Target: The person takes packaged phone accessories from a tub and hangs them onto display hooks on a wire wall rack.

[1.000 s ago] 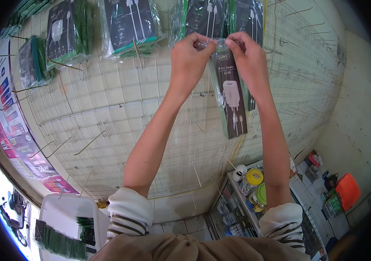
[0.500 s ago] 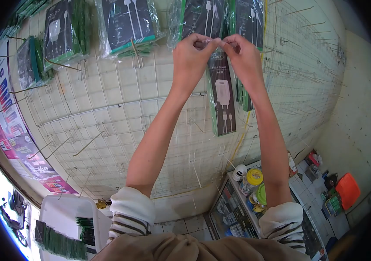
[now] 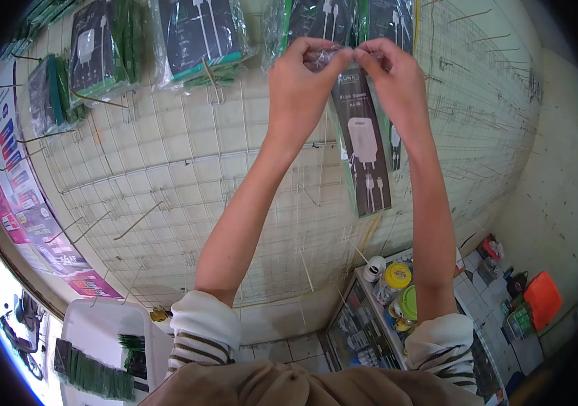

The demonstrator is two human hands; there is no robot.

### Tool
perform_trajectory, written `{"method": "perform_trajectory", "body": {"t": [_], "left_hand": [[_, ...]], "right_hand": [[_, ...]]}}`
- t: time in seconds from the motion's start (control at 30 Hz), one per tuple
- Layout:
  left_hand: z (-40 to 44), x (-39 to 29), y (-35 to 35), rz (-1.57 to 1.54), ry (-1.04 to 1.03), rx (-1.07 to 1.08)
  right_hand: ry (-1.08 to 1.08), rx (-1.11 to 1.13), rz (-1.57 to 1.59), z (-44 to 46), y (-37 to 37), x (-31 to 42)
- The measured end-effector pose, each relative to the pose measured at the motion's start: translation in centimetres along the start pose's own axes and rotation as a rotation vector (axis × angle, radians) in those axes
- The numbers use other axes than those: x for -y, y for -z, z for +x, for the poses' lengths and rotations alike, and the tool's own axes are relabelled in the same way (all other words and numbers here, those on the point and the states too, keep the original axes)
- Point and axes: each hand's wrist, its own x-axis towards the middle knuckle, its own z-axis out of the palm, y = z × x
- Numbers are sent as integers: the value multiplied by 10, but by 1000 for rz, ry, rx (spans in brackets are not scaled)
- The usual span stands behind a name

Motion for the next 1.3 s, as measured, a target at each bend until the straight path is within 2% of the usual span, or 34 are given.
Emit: {"method": "perform_trajectory", "body": {"t": [0.03,0.27,0.47,0.57,0.67,0.83,0.97,1.03,1.07,1.13,1.3], "left_hand": [[-1,-1,1,99,4,15],[3,26,-6,21,25,-54],[3,23,-9,129,102,-70],[2,35,-12,62,48,-83],[-4,40,-16,-5,114,-87],[-10,31,-24,150,41,-231],[-11,36,-28,147,18,-239],[-10,40,-30,135,-81,-271],[-9,42,-31,132,-87,-271],[-9,41,-31,124,-74,-253],[-12,38,-32,173,-44,-204]], "right_hand": [[-12,18,-15,1,-1,-1],[-46,55,-29,2,-9,-11],[-31,33,-7,2,-13,-17],[-39,13,-25,-3,-13,-13],[-12,5,-64,-6,-15,-15],[3,-9,-35,-3,-20,-21],[22,-23,-27,-3,-22,-34],[-64,53,243,-1,-20,-41],[-58,49,242,-2,-15,-44],[-224,165,451,-7,-5,-38],[-293,296,314,1,11,-28]]}}
